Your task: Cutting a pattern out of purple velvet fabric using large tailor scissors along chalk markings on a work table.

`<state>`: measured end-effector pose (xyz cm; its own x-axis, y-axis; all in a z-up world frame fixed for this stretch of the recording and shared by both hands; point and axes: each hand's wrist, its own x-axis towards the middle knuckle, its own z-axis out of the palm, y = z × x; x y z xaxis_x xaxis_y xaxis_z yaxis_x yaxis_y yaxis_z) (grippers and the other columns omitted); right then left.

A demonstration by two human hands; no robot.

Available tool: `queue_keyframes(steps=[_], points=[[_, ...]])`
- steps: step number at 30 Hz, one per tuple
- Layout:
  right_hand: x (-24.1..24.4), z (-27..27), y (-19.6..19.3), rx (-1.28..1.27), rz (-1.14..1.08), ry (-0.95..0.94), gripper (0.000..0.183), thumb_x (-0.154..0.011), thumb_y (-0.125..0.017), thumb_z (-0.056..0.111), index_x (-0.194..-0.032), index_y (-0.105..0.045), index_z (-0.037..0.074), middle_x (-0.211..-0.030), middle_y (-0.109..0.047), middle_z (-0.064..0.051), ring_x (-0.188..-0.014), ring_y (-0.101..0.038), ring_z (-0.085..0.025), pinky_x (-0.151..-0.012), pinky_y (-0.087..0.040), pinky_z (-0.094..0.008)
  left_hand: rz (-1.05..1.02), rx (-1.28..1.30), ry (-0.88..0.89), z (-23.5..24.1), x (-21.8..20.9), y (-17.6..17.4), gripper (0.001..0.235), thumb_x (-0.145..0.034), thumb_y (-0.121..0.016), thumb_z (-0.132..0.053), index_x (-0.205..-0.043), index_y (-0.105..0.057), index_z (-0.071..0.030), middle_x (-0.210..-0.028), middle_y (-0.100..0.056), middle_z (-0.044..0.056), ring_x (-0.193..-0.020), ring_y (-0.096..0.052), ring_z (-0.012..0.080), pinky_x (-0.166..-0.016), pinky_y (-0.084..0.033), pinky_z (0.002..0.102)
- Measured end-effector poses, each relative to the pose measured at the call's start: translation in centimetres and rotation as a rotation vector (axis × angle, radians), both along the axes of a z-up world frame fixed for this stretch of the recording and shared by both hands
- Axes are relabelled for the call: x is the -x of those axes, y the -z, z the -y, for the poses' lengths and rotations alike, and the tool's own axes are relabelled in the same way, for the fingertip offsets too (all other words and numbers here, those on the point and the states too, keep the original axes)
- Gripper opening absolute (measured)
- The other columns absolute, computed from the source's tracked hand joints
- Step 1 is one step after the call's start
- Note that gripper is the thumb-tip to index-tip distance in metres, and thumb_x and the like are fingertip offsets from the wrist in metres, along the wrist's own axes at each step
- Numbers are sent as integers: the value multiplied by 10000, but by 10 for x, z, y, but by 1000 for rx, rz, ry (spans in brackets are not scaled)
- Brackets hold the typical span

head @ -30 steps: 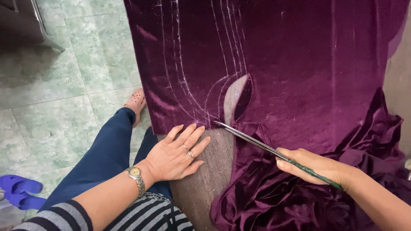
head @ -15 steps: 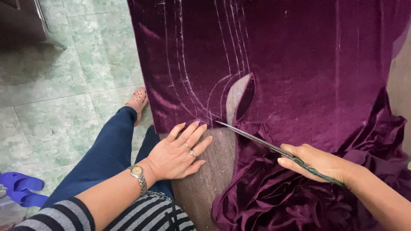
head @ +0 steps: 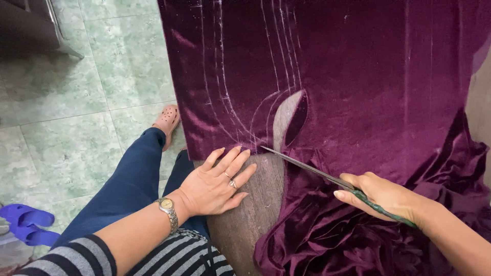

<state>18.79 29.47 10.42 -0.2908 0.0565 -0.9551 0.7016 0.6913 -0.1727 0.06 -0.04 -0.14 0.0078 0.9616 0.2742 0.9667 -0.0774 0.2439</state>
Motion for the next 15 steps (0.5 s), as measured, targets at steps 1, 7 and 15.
queue_keyframes(steps=[1,7,15], points=[[-1,0,1,0,-1,-1,353,-954,-512,465,-805,-552,147,-627,-467,40,-560,-437,-104,-583,-445,-272,-1,0,-1,0,0,0,557,-921,-495,-488,-1327,-533,-109,-1394,-496,195,-1288,-483,350,-1052,-317,469],[-4,1,3,42,-20,-58,349,-945,-458,508,-859,-540,179,-634,-504,49,-561,-481,-102,-603,-468,-266,5,14,2,0,0,0,565,-928,-479,-487,-1341,-519,-102,-1409,-483,197,-1303,-469,351,-1059,-310,476],[-4,8,13,16,-30,-73,358,-950,-461,511,-845,-509,173,-602,-514,23,-538,-488,-130,-599,-454,-284,-1,17,4,0,0,0,570,-919,-483,-503,-1331,-532,-112,-1403,-488,190,-1289,-478,341,-1051,-318,469]])
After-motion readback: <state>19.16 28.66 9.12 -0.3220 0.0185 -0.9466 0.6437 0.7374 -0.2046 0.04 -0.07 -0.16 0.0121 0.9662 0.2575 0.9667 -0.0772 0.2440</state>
